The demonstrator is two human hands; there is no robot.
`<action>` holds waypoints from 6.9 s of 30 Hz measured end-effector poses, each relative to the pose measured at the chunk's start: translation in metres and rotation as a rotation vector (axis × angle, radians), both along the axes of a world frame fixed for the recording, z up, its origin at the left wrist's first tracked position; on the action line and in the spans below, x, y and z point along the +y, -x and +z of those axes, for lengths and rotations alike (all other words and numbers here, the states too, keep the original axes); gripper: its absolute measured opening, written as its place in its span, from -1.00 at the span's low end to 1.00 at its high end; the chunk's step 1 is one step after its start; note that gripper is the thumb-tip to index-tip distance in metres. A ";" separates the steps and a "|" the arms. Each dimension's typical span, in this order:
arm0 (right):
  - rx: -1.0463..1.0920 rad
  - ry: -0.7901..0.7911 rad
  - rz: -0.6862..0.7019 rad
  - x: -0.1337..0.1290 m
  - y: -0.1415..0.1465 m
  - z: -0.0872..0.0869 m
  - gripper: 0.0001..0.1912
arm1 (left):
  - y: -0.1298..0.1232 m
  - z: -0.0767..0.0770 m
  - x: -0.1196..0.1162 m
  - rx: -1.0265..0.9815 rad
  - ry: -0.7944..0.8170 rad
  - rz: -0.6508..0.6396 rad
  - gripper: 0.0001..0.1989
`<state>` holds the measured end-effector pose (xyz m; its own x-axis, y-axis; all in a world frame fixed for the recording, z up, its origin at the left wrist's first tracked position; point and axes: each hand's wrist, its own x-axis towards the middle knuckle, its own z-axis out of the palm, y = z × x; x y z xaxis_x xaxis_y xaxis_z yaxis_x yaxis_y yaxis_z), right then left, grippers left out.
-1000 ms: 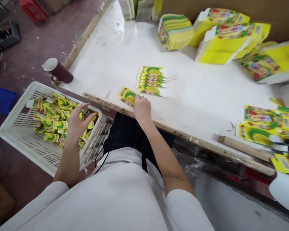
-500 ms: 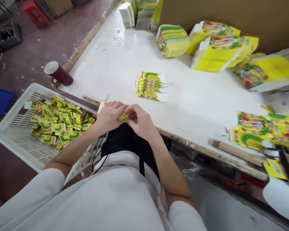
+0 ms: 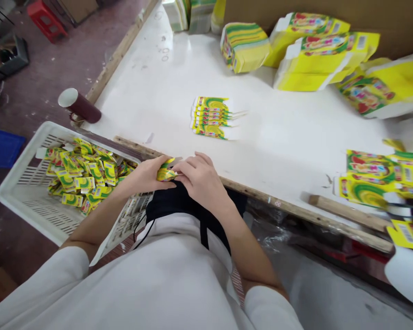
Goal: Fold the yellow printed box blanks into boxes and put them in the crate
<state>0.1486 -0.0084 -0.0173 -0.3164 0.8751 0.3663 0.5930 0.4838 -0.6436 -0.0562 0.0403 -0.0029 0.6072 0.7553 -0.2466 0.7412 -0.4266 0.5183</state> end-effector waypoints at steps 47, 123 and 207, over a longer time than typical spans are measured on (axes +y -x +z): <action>0.649 0.424 0.010 -0.019 0.030 -0.045 -0.12 | -0.023 -0.028 -0.030 -0.159 -0.172 0.005 -0.50; 0.372 0.252 -0.140 0.000 -0.015 -0.011 -0.59 | -0.049 0.018 -0.007 0.145 -0.460 -0.073 -0.44; 0.380 0.296 -0.169 -0.012 -0.015 -0.012 -0.66 | -0.042 0.019 -0.023 0.028 -0.531 -0.109 -0.48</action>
